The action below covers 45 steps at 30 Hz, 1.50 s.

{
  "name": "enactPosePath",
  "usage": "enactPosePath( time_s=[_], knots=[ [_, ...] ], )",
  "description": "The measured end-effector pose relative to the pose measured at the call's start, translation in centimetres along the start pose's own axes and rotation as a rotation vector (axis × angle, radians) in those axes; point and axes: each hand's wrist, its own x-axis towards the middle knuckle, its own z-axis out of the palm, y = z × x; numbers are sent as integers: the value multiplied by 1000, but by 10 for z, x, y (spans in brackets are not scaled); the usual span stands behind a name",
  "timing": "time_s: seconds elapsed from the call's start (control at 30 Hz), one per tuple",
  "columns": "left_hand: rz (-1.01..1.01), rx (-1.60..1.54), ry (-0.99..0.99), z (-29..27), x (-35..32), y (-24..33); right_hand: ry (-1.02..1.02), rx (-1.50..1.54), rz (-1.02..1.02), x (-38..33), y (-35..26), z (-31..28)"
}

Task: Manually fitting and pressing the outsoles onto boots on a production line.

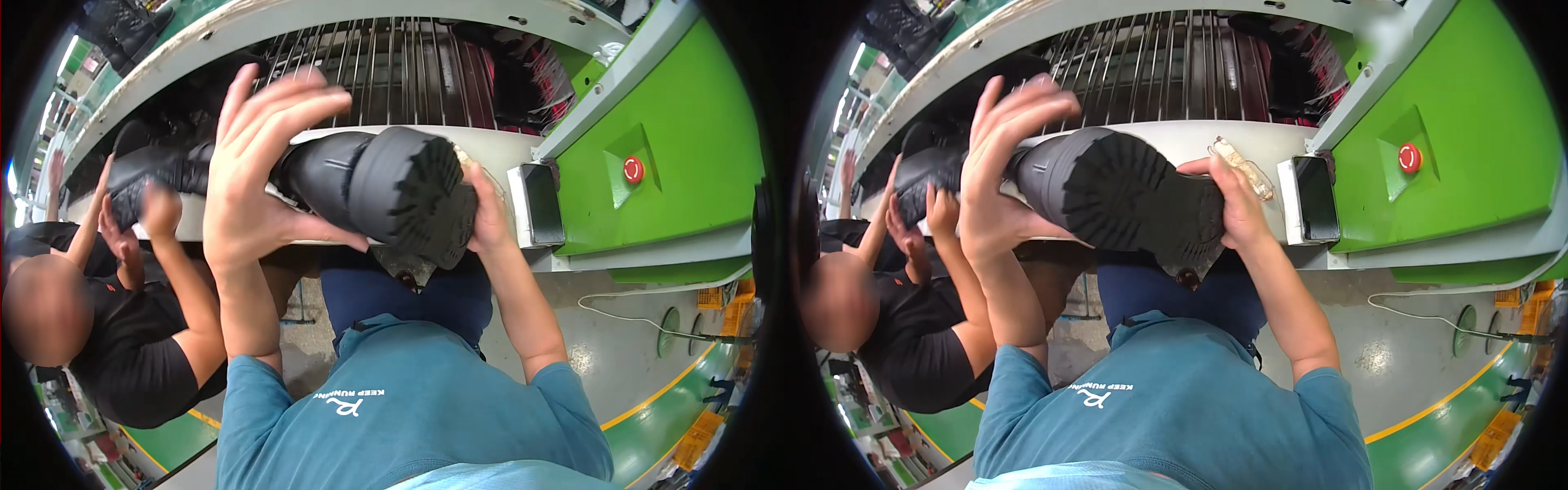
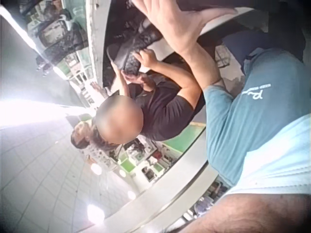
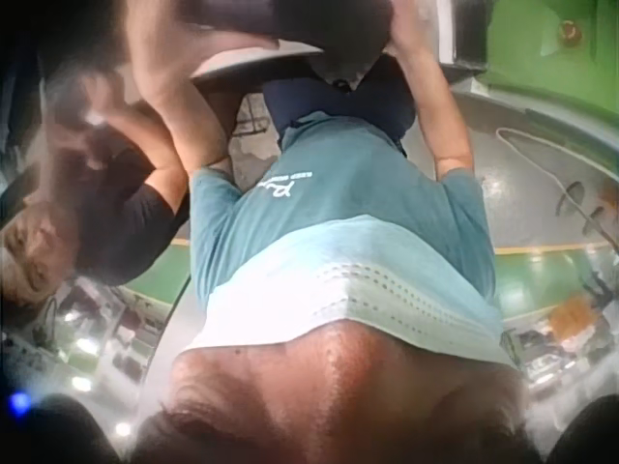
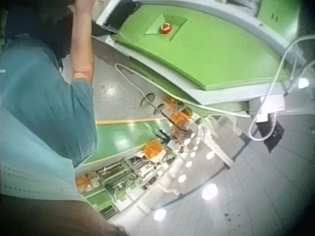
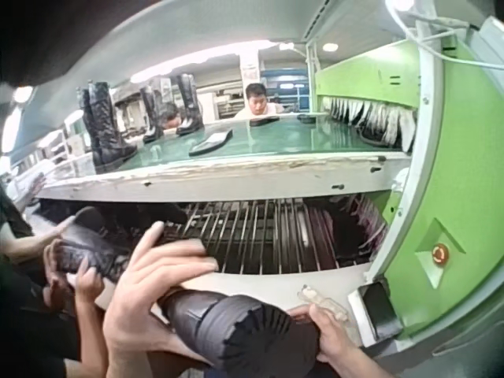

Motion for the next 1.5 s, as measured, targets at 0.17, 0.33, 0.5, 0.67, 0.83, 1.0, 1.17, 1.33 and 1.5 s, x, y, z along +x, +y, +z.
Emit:
enactPosePath(
  time_s=[0.17, 0.33, 0.5, 0.67, 0.83, 1.0, 1.17, 1.33, 1.5],
  knots=[
    [-89, -14, -122, 12, 11, 9, 107, -328, -90, 24, 17, 9],
    [-208, 99, -280, 40, -1, 7, 52, -373, -448, 32, -9, 27],
    [-206, 76, -327, 40, 4, 6, 47, -530, -553, 42, -33, 51],
    [-209, 93, -383, 37, 13, 13, 24, -720, -562, 49, -39, 52],
    [-210, 88, -385, 40, 15, 10, 38, -595, -569, 52, -45, 57],
    [-193, 97, -402, 41, 22, 11, 23, -577, -612, 56, -46, 47],
    [-174, 134, -414, 44, 28, 14, 68, -564, -640, 58, -42, 43],
    [-128, 142, -382, 48, 29, 13, 64, -616, -663, 56, -46, 40],
    [-129, 144, -388, 50, 32, 14, 66, -700, -699, 51, -51, 38]
  ],
)
